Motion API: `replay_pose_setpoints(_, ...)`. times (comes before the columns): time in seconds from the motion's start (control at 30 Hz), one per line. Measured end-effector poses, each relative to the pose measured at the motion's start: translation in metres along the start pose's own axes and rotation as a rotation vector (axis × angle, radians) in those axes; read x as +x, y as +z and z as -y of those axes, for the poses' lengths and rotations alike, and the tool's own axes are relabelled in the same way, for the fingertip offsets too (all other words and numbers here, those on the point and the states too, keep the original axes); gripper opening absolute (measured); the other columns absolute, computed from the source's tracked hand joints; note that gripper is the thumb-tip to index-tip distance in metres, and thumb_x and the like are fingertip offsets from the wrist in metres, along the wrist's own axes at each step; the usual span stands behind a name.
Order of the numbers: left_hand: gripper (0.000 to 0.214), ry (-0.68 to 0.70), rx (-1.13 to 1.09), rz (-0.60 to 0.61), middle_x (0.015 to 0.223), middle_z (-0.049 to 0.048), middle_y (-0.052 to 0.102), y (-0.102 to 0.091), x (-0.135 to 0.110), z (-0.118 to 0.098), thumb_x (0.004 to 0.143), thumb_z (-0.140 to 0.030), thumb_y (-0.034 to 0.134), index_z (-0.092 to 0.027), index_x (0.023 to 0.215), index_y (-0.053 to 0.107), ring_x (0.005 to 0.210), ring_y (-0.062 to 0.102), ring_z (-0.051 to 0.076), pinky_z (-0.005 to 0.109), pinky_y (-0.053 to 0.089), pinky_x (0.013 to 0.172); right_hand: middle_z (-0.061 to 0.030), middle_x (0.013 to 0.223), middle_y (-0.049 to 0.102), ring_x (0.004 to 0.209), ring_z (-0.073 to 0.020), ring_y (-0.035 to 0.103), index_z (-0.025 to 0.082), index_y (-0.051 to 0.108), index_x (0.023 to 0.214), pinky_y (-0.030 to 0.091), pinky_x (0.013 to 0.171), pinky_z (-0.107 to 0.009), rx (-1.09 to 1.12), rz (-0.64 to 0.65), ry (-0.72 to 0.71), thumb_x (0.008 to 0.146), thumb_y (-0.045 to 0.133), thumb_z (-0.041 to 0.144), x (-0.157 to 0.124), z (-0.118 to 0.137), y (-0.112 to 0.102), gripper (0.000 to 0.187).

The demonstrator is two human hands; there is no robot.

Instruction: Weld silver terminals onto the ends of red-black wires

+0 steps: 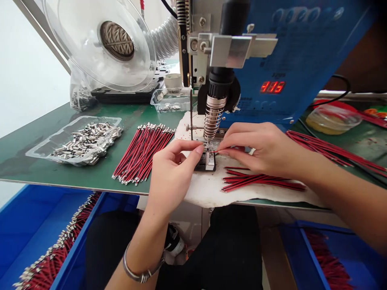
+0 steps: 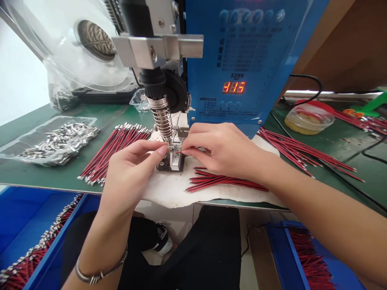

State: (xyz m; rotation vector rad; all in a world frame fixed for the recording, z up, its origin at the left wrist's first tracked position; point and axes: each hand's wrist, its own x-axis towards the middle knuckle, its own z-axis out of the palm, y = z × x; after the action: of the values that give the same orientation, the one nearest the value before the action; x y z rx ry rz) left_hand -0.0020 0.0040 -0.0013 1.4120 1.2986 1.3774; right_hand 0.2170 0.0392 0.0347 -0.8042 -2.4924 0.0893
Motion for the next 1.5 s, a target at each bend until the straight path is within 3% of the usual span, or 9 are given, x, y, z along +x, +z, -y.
replay_pose_setpoints(0.3,0.016,0.011,0.005,-0.003,0.094,0.0054,0.075,-0.0006,-0.0002,-0.0001,0.083,-0.037,0.08,-0.022,0.087,0.079,0.077,0.064,0.015,0.023,0.037,0.051,-0.0067,0.093,0.071,0.082,-0.0184,0.065,0.017,0.074,0.097,0.047,0.072,-0.031,-0.007,-0.036,0.056,0.099,0.056,0.022,0.0025,0.0059,0.0024,0.018)
replay_pose_setpoints(0.77,0.021,-0.002,0.026,0.0,0.074,0.0034,0.068,0.0021,0.0012,-0.0006,0.081,-0.038,0.082,-0.019,0.08,0.073,0.062,0.055,0.013,0.024,0.035,0.05,-0.0064,0.093,0.072,0.081,-0.0202,0.066,0.021,0.073,0.095,0.046,0.071,-0.032,-0.002,-0.032,0.09,0.099,0.057,0.024,0.0005,0.0085,0.0016,0.017)
replay_pose_setpoints(1.5,0.015,0.03,0.066,-0.027,0.08,0.0023,0.072,0.0018,-0.0001,-0.0003,0.082,-0.037,0.081,-0.023,0.084,0.079,0.067,0.058,0.011,0.023,0.039,0.057,-0.0046,0.089,0.071,0.077,-0.0175,0.064,0.017,0.073,0.093,0.046,0.068,-0.031,-0.025,-0.084,0.048,0.096,0.06,0.018,0.0002,0.0067,0.0044,0.013)
